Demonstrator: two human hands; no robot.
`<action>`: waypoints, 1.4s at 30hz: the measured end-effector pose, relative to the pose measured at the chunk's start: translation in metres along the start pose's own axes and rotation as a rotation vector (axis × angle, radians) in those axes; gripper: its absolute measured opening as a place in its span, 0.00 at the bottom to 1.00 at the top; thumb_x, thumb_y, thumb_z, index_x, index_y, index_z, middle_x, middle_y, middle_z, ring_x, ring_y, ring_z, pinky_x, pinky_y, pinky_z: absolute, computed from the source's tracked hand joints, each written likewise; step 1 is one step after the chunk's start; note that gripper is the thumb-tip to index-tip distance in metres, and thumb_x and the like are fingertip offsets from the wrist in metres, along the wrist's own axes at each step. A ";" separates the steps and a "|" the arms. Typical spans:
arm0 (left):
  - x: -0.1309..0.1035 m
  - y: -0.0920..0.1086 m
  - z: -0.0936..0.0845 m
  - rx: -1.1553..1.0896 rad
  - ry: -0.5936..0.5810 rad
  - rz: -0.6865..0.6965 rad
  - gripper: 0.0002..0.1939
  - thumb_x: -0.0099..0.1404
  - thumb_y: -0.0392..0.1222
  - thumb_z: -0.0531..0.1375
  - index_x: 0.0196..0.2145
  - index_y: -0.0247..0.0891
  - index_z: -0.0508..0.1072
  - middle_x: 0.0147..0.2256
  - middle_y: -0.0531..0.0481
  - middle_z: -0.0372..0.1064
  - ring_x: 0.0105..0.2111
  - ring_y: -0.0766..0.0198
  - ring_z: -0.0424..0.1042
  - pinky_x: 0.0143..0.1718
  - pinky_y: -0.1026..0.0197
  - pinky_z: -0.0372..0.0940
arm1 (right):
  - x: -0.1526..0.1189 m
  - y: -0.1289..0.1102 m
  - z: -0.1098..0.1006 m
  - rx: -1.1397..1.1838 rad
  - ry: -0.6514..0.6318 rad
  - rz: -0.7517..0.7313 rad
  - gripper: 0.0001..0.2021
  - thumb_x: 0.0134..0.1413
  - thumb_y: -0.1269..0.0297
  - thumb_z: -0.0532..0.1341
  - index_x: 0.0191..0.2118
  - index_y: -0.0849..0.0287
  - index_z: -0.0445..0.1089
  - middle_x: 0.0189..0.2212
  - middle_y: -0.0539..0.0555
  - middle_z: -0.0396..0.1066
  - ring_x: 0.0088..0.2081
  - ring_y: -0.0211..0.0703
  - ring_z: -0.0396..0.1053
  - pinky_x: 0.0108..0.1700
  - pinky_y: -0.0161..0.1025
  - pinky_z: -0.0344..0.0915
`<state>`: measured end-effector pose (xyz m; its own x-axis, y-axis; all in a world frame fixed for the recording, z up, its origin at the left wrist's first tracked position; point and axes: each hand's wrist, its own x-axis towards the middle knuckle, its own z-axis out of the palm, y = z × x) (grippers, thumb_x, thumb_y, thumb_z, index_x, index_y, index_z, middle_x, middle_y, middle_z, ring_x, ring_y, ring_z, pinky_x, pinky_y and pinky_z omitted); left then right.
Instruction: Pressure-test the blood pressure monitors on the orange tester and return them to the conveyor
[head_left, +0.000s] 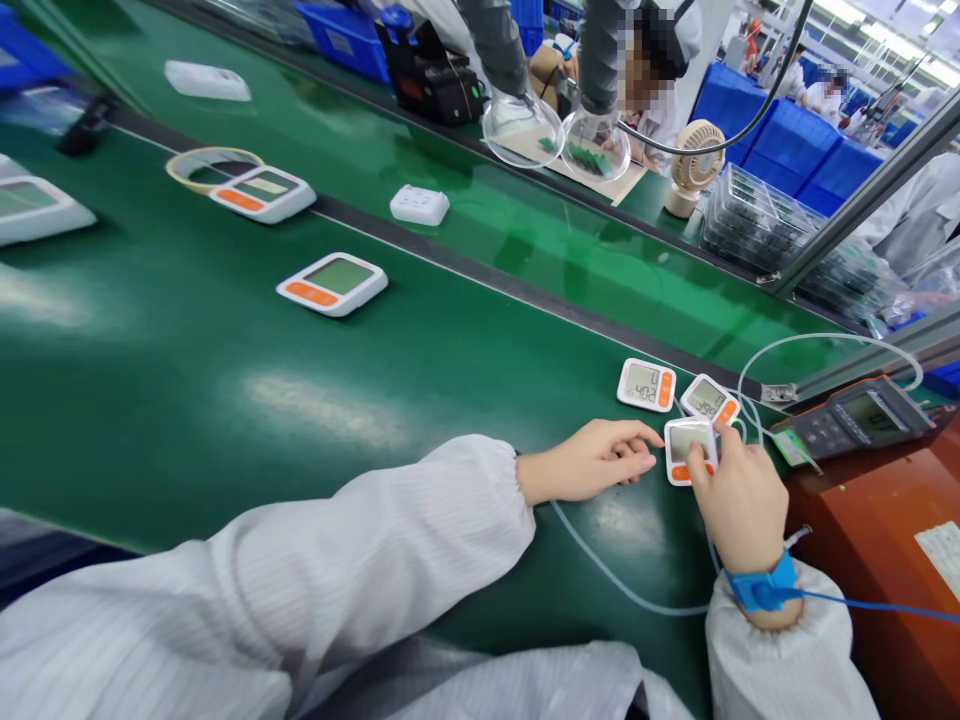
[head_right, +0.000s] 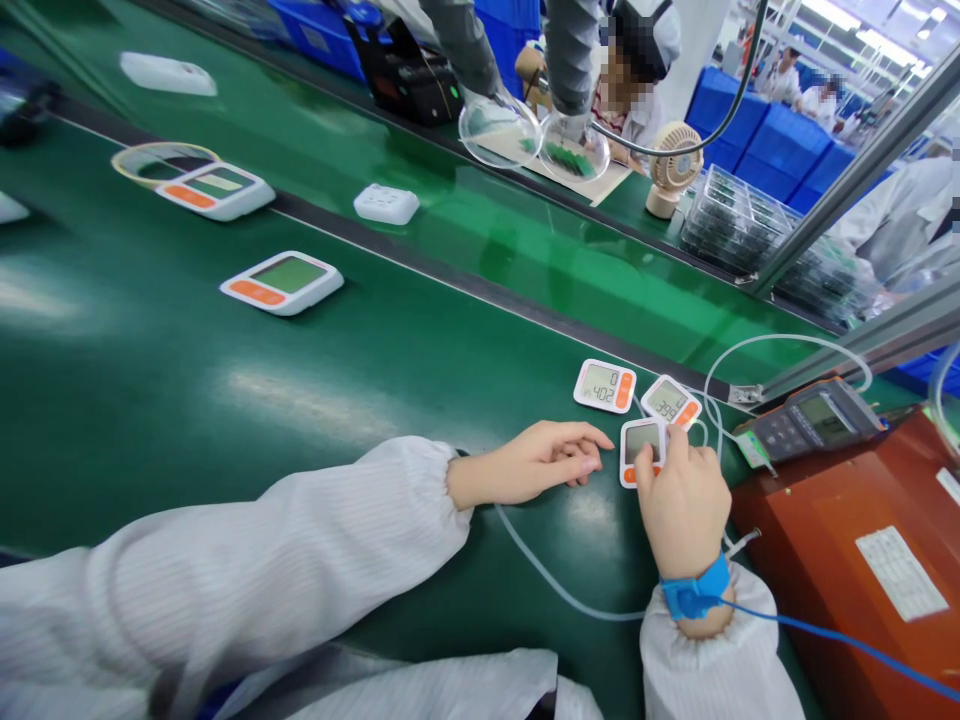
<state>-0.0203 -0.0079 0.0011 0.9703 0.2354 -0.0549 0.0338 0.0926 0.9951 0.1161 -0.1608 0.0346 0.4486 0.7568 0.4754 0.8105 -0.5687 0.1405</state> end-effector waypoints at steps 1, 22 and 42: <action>0.000 0.000 0.001 0.001 0.003 -0.003 0.19 0.64 0.49 0.61 0.47 0.34 0.71 0.33 0.48 0.72 0.30 0.66 0.72 0.34 0.61 0.70 | 0.001 0.002 -0.001 -0.005 -0.010 -0.008 0.12 0.62 0.59 0.58 0.43 0.62 0.72 0.24 0.56 0.67 0.33 0.51 0.66 0.29 0.39 0.55; -0.052 0.038 -0.156 1.125 1.040 0.017 0.21 0.67 0.48 0.53 0.50 0.32 0.71 0.54 0.38 0.67 0.58 0.49 0.61 0.62 0.44 0.53 | -0.032 -0.058 0.000 0.721 -0.423 -0.589 0.22 0.58 0.79 0.57 0.55 0.53 0.69 0.56 0.55 0.68 0.55 0.49 0.62 0.51 0.49 0.67; -0.019 0.003 -0.097 0.615 0.685 0.199 0.31 0.62 0.54 0.58 0.58 0.36 0.58 0.52 0.39 0.64 0.51 0.52 0.66 0.53 0.51 0.62 | -0.029 -0.056 0.004 0.942 -0.165 -0.135 0.14 0.66 0.70 0.50 0.49 0.59 0.70 0.37 0.56 0.67 0.39 0.43 0.70 0.43 0.41 0.71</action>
<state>-0.0620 0.0816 -0.0032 0.6263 0.7277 0.2795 0.1923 -0.4917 0.8492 0.0594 -0.1496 0.0098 0.3182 0.8736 0.3683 0.7967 -0.0358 -0.6033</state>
